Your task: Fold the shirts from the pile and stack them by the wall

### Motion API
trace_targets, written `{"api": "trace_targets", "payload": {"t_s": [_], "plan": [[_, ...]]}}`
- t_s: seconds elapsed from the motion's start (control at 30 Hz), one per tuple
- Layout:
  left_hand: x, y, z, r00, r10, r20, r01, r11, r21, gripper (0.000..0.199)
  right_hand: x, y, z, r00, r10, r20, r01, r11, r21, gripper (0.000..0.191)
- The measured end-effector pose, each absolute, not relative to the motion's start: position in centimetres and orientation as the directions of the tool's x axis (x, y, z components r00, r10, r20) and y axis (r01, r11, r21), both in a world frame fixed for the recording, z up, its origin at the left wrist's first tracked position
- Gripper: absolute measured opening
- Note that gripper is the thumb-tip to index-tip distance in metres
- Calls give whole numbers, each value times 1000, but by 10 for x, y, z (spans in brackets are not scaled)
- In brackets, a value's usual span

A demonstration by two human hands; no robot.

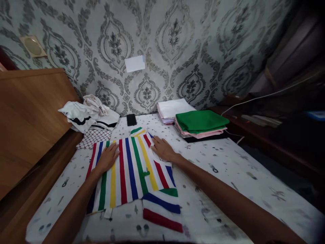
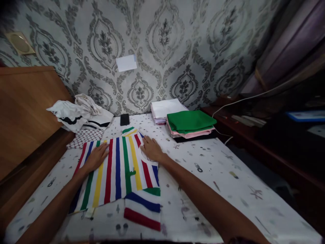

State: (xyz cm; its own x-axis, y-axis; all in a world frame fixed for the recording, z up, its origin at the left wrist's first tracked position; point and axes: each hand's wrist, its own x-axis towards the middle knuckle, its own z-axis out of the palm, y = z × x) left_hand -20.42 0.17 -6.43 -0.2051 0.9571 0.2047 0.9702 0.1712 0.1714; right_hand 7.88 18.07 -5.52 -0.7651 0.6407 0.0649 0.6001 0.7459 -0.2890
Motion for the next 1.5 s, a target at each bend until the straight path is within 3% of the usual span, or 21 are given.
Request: {"api": "trace_targets", "payload": {"t_s": [0.17, 0.33, 0.47, 0.73, 0.83, 1.0, 1.17, 1.3, 1.4, 1.5], "plan": [[-222, -11, -60, -214, 934, 285, 970, 168, 179, 44, 66, 193, -42, -723, 683, 101, 619, 706, -343, 38], [-241, -9, -47, -299, 879, 371, 953, 294, 70, 37, 22, 228, -25, -640, 762, 94, 675, 617, -404, 40], [-274, -4, -40, -412, 853, 319, 910, 406, 90, 38, -25, 258, -23, -594, 804, 18, 707, 532, -465, 32], [-305, 2, -32, -382, 901, 207, 917, 340, 211, 21, -71, 288, -29, -552, 823, -131, 716, 388, -581, 31], [-299, 0, -21, -374, 902, 217, 918, 328, 221, 14, -64, 291, -25, -566, 817, -113, 656, 363, -661, 30], [-281, -18, 0, -345, 898, 273, 919, 263, 296, 15, -30, 278, -7, -611, 790, 57, 425, 388, -817, 12], [-266, -48, 2, -246, 927, 282, 964, 203, 173, 11, 32, 239, 2, -652, 737, 179, 220, 409, -886, 13], [-257, -70, -15, -129, 962, 240, 992, 127, 23, 18, 86, 194, -19, -759, 574, 308, 131, 597, -791, 6], [-253, -78, -28, -126, 969, 211, 989, 138, -46, 26, 107, 167, -40, -808, 479, 344, 213, 781, -587, 21], [-253, -80, -35, -136, 962, 238, 984, 159, -78, 30, 111, 155, -49, -824, 470, 316, 296, 833, -467, 24]]}}
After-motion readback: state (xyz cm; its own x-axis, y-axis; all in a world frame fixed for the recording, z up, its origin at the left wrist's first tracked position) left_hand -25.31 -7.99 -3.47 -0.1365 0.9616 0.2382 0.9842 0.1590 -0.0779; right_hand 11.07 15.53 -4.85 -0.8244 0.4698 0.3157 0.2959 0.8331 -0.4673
